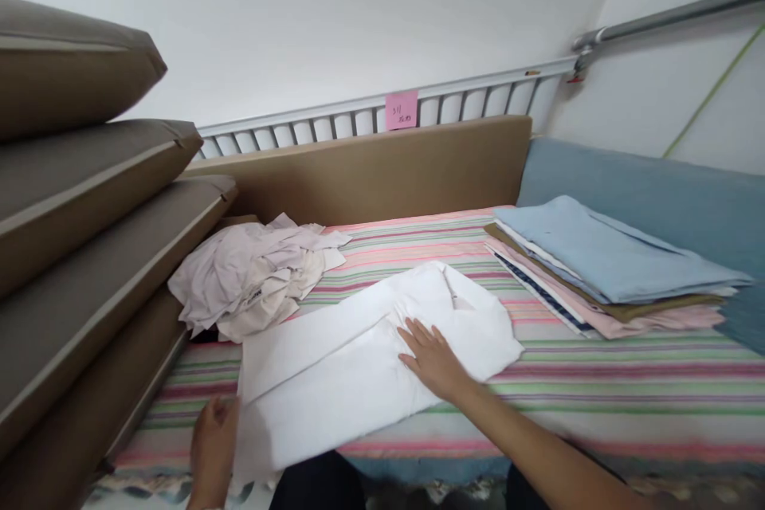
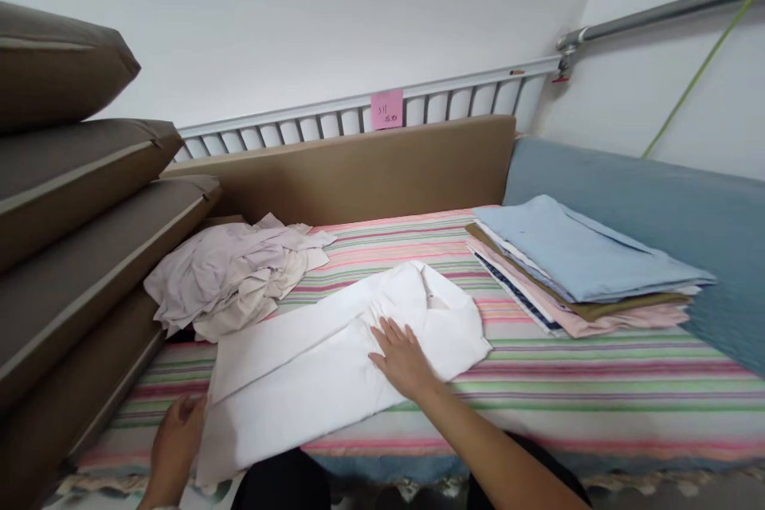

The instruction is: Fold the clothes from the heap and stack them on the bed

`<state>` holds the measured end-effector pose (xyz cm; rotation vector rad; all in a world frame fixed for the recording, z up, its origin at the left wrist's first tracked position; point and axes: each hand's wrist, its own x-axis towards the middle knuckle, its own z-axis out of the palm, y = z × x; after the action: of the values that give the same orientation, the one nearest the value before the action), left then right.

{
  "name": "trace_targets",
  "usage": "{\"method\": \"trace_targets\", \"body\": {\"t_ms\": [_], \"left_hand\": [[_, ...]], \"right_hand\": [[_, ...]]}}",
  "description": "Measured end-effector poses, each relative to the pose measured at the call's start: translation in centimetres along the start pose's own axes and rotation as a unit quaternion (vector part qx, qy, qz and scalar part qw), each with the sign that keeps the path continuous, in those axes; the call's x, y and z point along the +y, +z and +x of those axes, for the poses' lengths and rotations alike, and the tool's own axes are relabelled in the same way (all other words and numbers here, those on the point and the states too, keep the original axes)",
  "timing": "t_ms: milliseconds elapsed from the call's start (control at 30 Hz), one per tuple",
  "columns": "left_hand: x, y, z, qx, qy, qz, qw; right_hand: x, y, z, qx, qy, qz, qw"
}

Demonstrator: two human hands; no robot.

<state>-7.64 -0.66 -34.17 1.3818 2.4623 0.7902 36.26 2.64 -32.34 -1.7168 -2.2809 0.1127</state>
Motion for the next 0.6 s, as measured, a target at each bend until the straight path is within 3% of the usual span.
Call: {"method": "trace_targets", "body": {"t_ms": [100, 267, 400, 600], "left_hand": [[-0.9, -1.2, -0.9, -0.065, -0.066, -0.021, 0.995], [1.9, -1.7, 0.3, -0.15, -0.064, 0.017, 0.987], [3.9, -1.5, 1.1, -0.165, -0.038, 0.055, 0.984], [3.6, -0.8, 0.1, -0.136, 0.0, 0.066, 0.988]], "right_hand": [[0.1, 0.9, -0.7, -0.017, 0.005, -0.005, 1.0], [-1.0, -0.2, -0.3, -0.036, 0.034, -0.002, 0.999], [-4.4, -1.1, -0.3, 0.016, 0.021, 0.011, 1.0], [-9.5, 0.0, 0.6, 0.037, -0.025, 0.021, 0.999]]}}
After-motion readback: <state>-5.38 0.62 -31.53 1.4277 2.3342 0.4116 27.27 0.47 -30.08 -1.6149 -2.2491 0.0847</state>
